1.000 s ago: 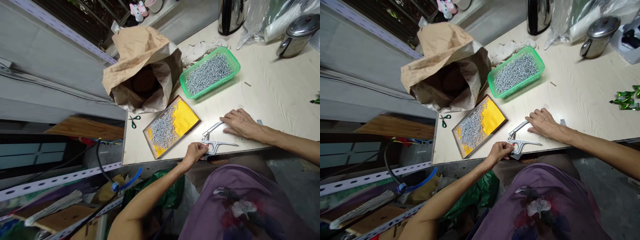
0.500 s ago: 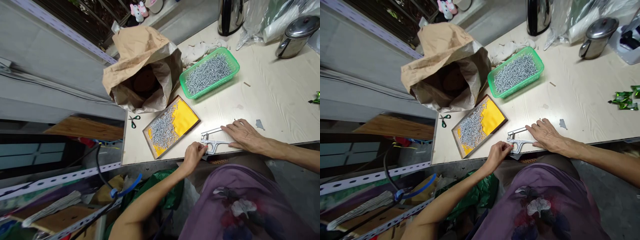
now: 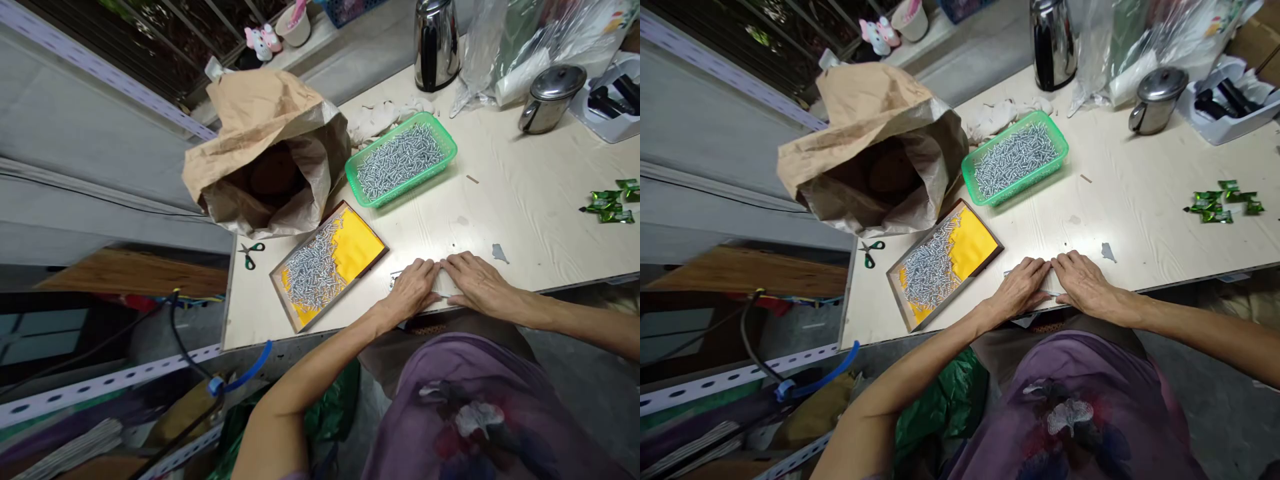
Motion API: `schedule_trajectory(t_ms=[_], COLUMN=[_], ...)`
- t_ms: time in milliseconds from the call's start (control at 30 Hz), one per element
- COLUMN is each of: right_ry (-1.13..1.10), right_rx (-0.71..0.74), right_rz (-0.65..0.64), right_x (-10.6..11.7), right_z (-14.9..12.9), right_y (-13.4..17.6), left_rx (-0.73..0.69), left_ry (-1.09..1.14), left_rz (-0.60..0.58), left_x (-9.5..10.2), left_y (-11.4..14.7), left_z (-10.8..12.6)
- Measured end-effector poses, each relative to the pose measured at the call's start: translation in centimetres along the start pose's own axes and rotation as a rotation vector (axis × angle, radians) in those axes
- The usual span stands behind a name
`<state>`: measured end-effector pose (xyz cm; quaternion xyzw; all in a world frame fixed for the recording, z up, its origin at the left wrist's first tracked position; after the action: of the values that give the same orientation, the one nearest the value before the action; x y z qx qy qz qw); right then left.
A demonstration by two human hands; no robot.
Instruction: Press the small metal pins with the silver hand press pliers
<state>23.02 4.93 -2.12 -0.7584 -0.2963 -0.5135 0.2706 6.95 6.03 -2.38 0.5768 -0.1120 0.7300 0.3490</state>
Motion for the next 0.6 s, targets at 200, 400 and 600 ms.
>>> schedule_trajectory(t_ms=[200,400,600], right_ry=[0.030,0.049,-0.031], right_rx=[0.061,0.074,0.163], right_rz=[-0.032,-0.022,-0.112], right_x=[-0.5,-0.6,0.7], right_z=[0.8,2.3,4.5], right_y=[-1.3,-2.5,-2.9], left_rx=[0.027,0.100,0.171], left_ry=[0.024,0.079,0.189], left_rz=[0.070,0.135,0.267], left_x=[-0.9,-0.9,-3.6], left_y=[-0.8,-1.6,0.6], left_z=[-0.4,-1.0,1.3])
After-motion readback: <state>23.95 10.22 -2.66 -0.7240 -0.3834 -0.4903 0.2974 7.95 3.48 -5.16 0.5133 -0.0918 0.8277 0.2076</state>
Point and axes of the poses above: each hand's wrist, its own y-axis away from the middle knuckle, its own x-axis out of the back of the hand, z = x × y, the point moved 3 cm from there along -y, towards the middle knuckle, and after that the axes turned 8 degrees about x, right-handed, at the moved point
